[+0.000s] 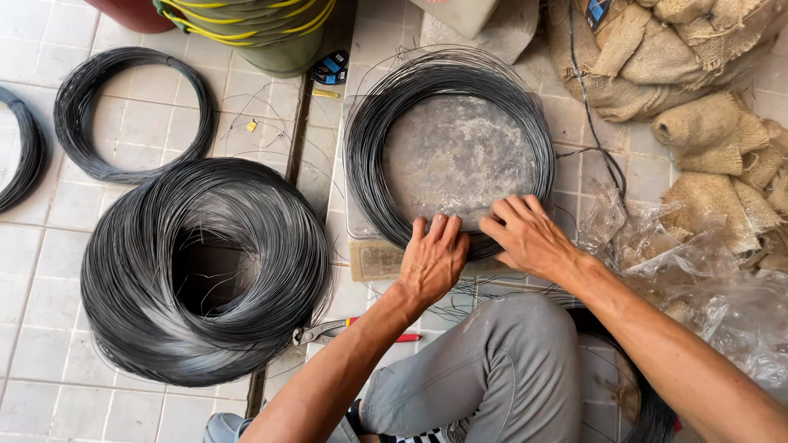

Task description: The person sits on the floor and coils a large bundle of black wire into smaller loops. They use pliers to cut a thin wire used for bundling and then wrap the wire into neat coils, placing them on the floor.

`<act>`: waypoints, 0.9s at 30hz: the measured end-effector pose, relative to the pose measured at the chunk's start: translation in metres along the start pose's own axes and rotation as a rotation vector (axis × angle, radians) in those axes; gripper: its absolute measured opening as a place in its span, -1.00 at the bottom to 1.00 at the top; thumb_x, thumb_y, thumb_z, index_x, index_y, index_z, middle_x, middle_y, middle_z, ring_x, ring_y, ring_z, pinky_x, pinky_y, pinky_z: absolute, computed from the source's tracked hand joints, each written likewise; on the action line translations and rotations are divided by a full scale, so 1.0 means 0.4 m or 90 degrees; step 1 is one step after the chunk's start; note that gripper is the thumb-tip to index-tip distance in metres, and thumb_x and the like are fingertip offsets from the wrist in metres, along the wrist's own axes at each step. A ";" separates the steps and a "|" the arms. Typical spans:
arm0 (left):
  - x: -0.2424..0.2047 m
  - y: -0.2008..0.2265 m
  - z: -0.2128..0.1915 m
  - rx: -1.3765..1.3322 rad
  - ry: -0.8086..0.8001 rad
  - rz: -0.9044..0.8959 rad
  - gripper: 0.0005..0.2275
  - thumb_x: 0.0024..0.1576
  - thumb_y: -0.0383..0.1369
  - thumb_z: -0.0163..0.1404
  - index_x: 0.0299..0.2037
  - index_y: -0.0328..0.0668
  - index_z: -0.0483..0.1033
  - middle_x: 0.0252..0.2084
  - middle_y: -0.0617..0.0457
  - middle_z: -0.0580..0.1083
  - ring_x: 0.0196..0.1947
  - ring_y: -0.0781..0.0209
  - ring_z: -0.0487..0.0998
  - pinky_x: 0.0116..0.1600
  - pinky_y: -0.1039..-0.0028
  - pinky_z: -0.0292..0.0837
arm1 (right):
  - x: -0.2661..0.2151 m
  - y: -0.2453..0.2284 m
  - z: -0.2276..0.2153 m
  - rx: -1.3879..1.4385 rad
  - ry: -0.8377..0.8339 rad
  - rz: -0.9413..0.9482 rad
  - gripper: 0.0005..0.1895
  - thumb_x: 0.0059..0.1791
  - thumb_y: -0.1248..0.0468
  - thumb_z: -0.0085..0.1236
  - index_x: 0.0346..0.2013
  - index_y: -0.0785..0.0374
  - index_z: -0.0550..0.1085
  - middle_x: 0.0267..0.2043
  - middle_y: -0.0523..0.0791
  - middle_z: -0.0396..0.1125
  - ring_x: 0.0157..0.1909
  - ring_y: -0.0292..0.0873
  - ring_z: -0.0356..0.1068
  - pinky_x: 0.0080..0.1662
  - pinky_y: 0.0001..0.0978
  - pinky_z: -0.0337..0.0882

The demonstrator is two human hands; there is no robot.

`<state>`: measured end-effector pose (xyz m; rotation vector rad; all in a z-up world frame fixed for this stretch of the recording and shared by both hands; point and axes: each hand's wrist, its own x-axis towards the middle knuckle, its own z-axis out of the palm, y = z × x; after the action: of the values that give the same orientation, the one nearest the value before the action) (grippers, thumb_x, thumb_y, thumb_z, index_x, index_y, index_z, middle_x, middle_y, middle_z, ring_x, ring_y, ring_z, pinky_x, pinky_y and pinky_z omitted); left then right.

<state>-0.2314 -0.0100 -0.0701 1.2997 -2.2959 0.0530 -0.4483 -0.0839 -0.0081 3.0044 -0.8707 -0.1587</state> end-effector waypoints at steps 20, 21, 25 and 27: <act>0.107 -0.300 -0.547 0.016 0.155 -0.001 -0.83 0.08 -0.22 0.06 -0.38 -0.09 0.42 -0.49 -0.02 0.48 -0.44 -0.17 0.67 -0.21 0.09 0.60 | 0.324 -0.028 -0.396 -0.070 0.406 -0.088 -0.77 -0.08 0.06 0.24 -0.54 -0.04 0.38 -0.62 -0.25 0.23 -0.53 -0.13 0.42 -0.35 -0.26 0.42; 0.095 -0.323 -0.577 0.022 0.157 -0.005 -0.83 0.08 -0.22 0.06 -0.38 -0.09 0.42 -0.49 -0.02 0.48 -0.44 -0.17 0.67 -0.21 0.09 0.60 | 0.359 -0.050 -0.421 -0.069 0.410 -0.094 -0.77 -0.08 0.06 0.24 -0.54 -0.04 0.38 -0.62 -0.25 0.23 -0.53 -0.13 0.42 -0.35 -0.26 0.42; 0.025 -0.386 -0.721 0.063 0.141 -0.065 -0.81 0.02 -0.18 0.16 -0.36 -0.01 0.43 -0.45 0.06 0.45 -0.39 -0.11 0.65 -0.21 0.13 0.59 | 0.478 -0.141 -0.511 -0.054 0.449 -0.128 -0.78 -0.11 0.04 0.24 -0.53 -0.06 0.39 -0.64 -0.26 0.24 -0.54 -0.10 0.43 -0.37 -0.22 0.44; -0.014 -0.390 -0.820 0.060 0.109 -0.116 -0.78 -0.01 -0.17 0.20 -0.34 0.00 0.45 -0.47 0.06 0.44 -0.40 -0.14 0.63 -0.23 0.07 0.58 | 0.515 -0.207 -0.562 -0.020 0.457 -0.138 -0.78 -0.11 0.02 0.24 -0.52 -0.07 0.39 -0.64 -0.27 0.26 -0.53 -0.09 0.45 -0.37 -0.21 0.44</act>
<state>0.0293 -0.0019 0.1828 1.4859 -2.0457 0.2046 -0.2086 -0.1282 0.1930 2.7598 -0.4542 0.8355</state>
